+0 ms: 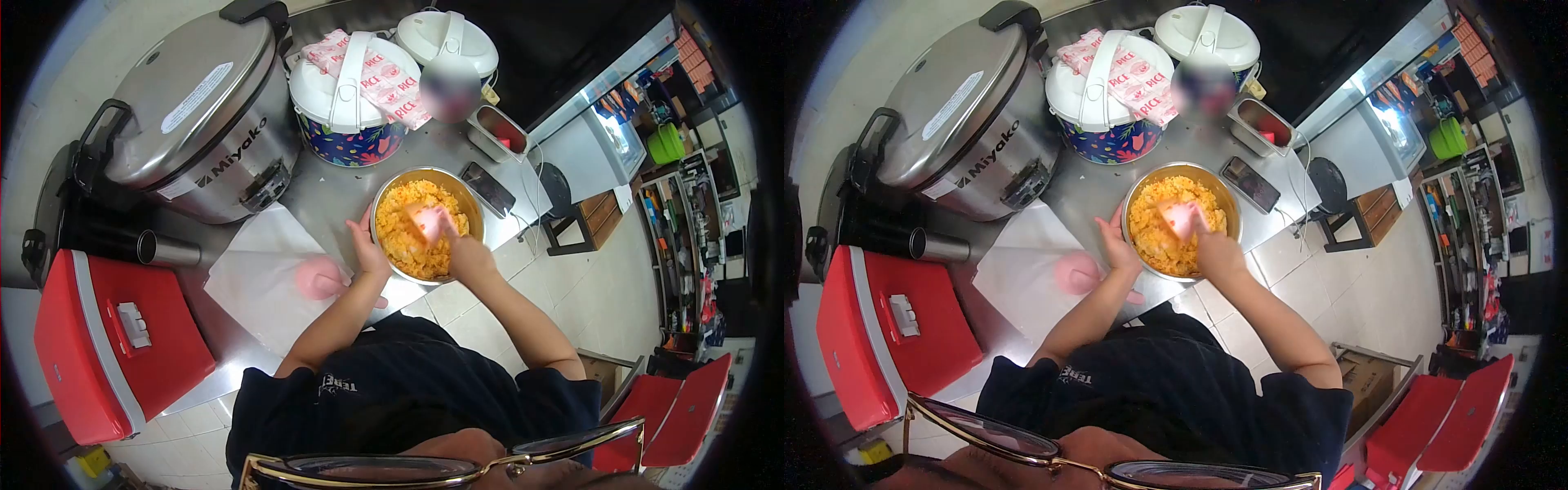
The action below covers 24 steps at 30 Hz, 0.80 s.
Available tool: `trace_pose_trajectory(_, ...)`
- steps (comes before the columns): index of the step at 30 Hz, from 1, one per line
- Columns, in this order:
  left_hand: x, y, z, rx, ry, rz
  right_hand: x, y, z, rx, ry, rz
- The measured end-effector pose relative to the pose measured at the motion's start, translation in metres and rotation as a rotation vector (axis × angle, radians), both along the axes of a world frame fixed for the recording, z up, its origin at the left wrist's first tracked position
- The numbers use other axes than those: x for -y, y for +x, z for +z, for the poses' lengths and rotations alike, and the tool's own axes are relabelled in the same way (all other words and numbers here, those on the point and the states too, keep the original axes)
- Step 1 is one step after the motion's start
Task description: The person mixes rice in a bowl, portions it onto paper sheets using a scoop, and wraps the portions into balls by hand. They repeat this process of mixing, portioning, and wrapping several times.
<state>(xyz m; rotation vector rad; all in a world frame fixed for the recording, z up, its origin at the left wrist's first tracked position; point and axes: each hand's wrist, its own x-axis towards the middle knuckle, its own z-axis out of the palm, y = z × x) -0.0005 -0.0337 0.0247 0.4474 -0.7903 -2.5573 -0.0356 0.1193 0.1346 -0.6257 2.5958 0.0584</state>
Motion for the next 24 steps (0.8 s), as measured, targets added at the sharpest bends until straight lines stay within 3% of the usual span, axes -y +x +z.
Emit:
trace_pose_trajectory(3, -0.008, -0.006, 0.002, -0.072, 0.072, -0.020, 0.010, 0.029, -0.006, -0.071, -0.112, -0.010)
trace_pose_trajectory(7, -0.026, -0.011, 0.018, -0.034, -0.025, 0.032, 0.007, 0.040, 0.014, 0.081, -0.179, -0.060)
trace_pose_trajectory(9, -0.036, -0.012, 0.026, -0.039, -0.044, 0.031, 0.004, 0.039, -0.008, 0.120, -0.232, -0.112)
trace_pose_trajectory(11, -0.043, -0.012, 0.030, -0.017, -0.299, 0.060, 0.000, 0.037, -0.033, 0.071, -0.519, -0.144)
trace_pose_trajectory(12, -0.043, -0.014, 0.029, -0.023, -0.300, 0.059, -0.002, 0.030, -0.020, 0.065, -0.521, -0.144)
trace_pose_trajectory(14, -0.041, -0.015, 0.022, -0.061, -0.332, 0.039, -0.007, 0.013, 0.023, 0.480, -0.549, -0.377)
trace_pose_trajectory(17, -0.041, -0.014, 0.024, -0.105, -0.423, 0.054, -0.018, -0.003, 0.040, 0.501, -0.510, -0.444)
trace_pose_trajectory(18, -0.041, -0.013, 0.025, -0.091, -0.455, 0.035, -0.032, -0.009, -0.019, 0.096, -0.550, -0.146)
trace_pose_trajectory(19, -0.041, -0.013, 0.025, -0.091, -0.457, 0.032, -0.027, -0.001, -0.018, 0.096, -0.552, -0.149)
trace_pose_trajectory(21, -0.041, -0.019, 0.027, -0.074, -0.202, 0.011, -0.002, 0.016, -0.003, -0.029, -0.270, -0.137)
trace_pose_trajectory(24, -0.037, -0.019, 0.025, -0.106, -0.126, 0.010, -0.007, 0.021, 0.008, 0.080, -0.288, -0.093)
